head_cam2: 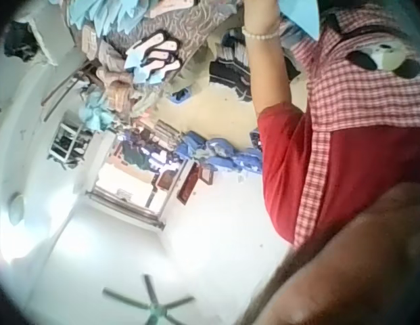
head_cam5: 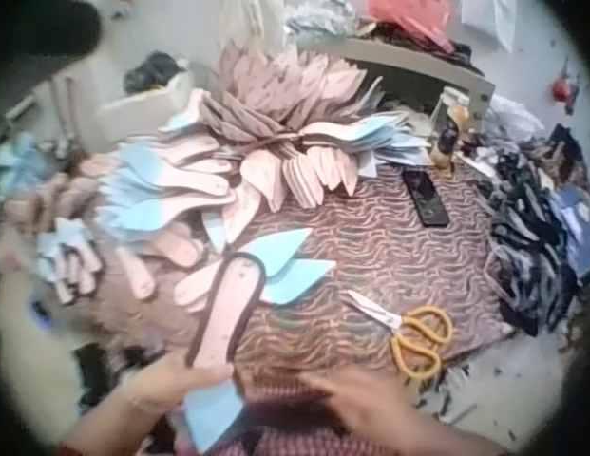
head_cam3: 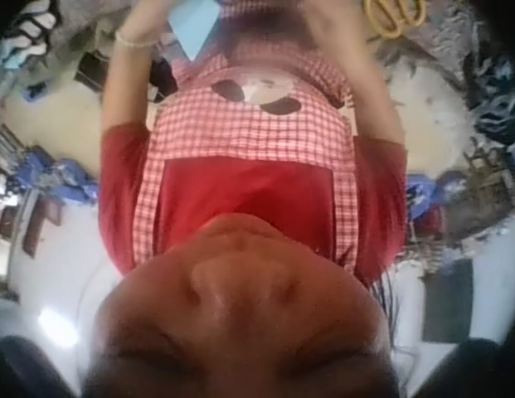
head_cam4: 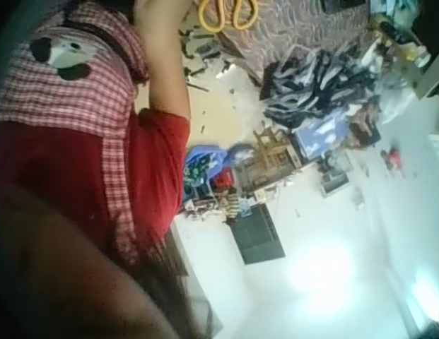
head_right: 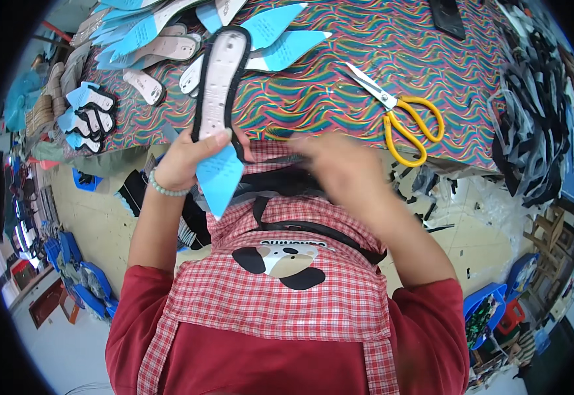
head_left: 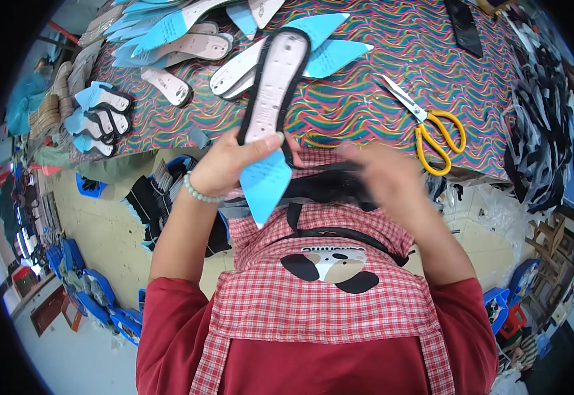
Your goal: The person repeatedly picks up light blue shoe insoles and black elastic straps from a table. They wrap the elastic strap around the perimeter of each insole and trim the excess strap with yellow-handled scissors. The finished units are placed into a blue bin on the floor.
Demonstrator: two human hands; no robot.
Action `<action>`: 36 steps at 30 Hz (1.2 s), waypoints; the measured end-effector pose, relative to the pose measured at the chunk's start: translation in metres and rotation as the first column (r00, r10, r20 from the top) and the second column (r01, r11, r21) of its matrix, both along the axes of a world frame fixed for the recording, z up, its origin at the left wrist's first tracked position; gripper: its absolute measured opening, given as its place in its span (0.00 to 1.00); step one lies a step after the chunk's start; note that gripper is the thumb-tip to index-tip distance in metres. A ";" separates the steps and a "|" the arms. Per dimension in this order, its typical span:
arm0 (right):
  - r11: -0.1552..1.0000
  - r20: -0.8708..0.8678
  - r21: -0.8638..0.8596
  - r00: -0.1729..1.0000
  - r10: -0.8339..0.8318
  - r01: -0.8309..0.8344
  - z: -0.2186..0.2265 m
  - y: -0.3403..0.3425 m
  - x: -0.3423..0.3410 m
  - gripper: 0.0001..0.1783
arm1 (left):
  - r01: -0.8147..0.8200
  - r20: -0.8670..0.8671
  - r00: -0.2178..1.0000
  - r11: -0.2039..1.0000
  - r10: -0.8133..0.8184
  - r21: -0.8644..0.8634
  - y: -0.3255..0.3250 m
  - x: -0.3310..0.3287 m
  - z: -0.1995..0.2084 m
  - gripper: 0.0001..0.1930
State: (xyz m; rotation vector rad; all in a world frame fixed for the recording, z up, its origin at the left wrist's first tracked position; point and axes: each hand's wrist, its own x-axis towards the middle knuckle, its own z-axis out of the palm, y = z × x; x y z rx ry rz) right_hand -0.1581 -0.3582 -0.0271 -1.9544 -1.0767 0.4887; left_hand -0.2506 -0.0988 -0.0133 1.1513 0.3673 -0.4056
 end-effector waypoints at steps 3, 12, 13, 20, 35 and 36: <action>0.880 0.397 0.041 0.800 -0.449 0.473 0.006 -0.038 0.045 0.21 | -0.119 0.058 0.990 0.985 0.126 -0.122 -0.003 -0.004 0.002 0.16; 0.848 -0.058 -0.296 0.878 -0.475 0.440 -0.005 -0.069 0.061 0.29 | -0.384 0.021 0.914 0.882 0.405 -0.273 -0.003 0.010 0.015 0.17; 0.879 -0.117 -0.174 0.877 -0.466 0.443 -0.010 -0.062 0.053 0.31 | -0.399 0.030 0.907 0.880 0.420 -0.256 -0.002 0.012 0.018 0.17; 0.994 -0.252 -0.113 0.967 -0.042 0.013 0.015 0.013 -0.004 0.56 | -0.256 -0.011 0.955 0.805 0.296 -0.536 0.012 0.006 0.026 0.16; 0.902 0.596 -0.156 0.767 -0.239 0.402 0.006 -0.039 0.045 0.31 | -0.356 0.224 0.910 0.934 0.348 -0.004 -0.008 0.011 0.020 0.20; 0.879 0.721 -0.192 0.670 -0.175 0.436 0.014 -0.045 0.053 0.28 | -0.338 0.264 0.912 0.940 0.314 0.053 -0.012 0.014 0.019 0.19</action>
